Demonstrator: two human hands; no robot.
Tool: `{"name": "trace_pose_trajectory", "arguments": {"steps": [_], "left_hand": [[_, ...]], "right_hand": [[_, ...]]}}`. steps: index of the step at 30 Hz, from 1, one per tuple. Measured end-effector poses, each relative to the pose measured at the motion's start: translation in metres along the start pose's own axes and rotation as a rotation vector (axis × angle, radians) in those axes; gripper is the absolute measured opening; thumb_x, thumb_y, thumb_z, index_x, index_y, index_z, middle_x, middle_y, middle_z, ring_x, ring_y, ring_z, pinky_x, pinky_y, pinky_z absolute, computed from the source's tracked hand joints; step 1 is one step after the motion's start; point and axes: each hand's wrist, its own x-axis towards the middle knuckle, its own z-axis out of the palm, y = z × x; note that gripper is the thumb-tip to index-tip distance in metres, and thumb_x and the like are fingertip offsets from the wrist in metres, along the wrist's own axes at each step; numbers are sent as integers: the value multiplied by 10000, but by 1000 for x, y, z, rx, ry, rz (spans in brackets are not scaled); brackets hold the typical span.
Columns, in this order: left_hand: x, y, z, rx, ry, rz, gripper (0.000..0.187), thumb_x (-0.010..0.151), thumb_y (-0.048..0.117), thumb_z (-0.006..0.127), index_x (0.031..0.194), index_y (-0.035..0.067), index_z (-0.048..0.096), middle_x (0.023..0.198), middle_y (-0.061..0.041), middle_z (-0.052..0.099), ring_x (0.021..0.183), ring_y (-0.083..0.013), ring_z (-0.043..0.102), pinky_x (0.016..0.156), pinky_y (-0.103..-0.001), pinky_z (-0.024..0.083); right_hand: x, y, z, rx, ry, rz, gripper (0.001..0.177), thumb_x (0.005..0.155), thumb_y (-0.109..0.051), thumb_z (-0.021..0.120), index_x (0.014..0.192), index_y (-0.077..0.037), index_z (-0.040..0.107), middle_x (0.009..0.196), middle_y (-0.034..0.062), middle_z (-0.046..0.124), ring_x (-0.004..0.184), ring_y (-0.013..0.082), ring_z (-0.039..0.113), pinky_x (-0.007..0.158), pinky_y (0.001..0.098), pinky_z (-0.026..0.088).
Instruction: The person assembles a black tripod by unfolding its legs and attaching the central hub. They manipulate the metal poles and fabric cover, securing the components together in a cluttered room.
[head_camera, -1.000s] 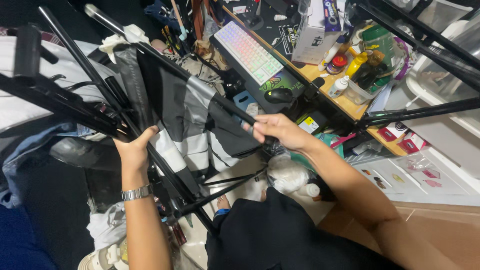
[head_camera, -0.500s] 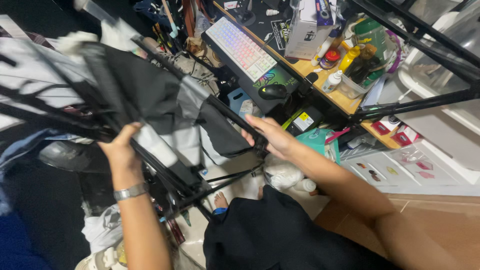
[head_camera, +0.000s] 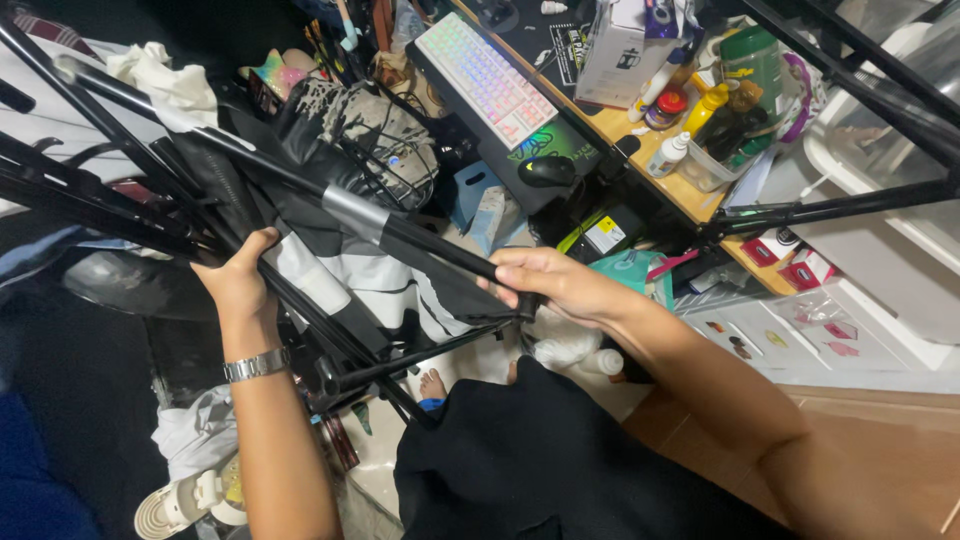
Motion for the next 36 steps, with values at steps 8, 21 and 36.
{"name": "trace_pose_trajectory", "arguments": {"steps": [8,21,36], "left_hand": [[-10,-16,0,92,25,-53,479,731,-150,769,1181,-58,632,1056,-91,684,894,-216,697,819,-355,584],[-4,-10,5,95,65,-54,381,734,-132,765,1093,-56,665,996,-94,709,826,-207,705,769,-339,595],[-16,-23,14,134,139,-115,507,680,-106,804,1116,-4,565,1018,-76,679,866,-194,708,768,-342,609]], "right_hand": [[16,7,-21,0,187,53,352,1060,-308,572,1142,5,710,764,-53,511,778,56,486,798,221,420],[11,56,-25,68,327,27,355,1001,-310,586,1045,24,697,920,-17,681,891,78,603,842,233,461],[-4,12,-36,-254,270,112,315,1075,-343,526,1088,-64,670,745,-51,507,654,26,437,610,197,366]]}}
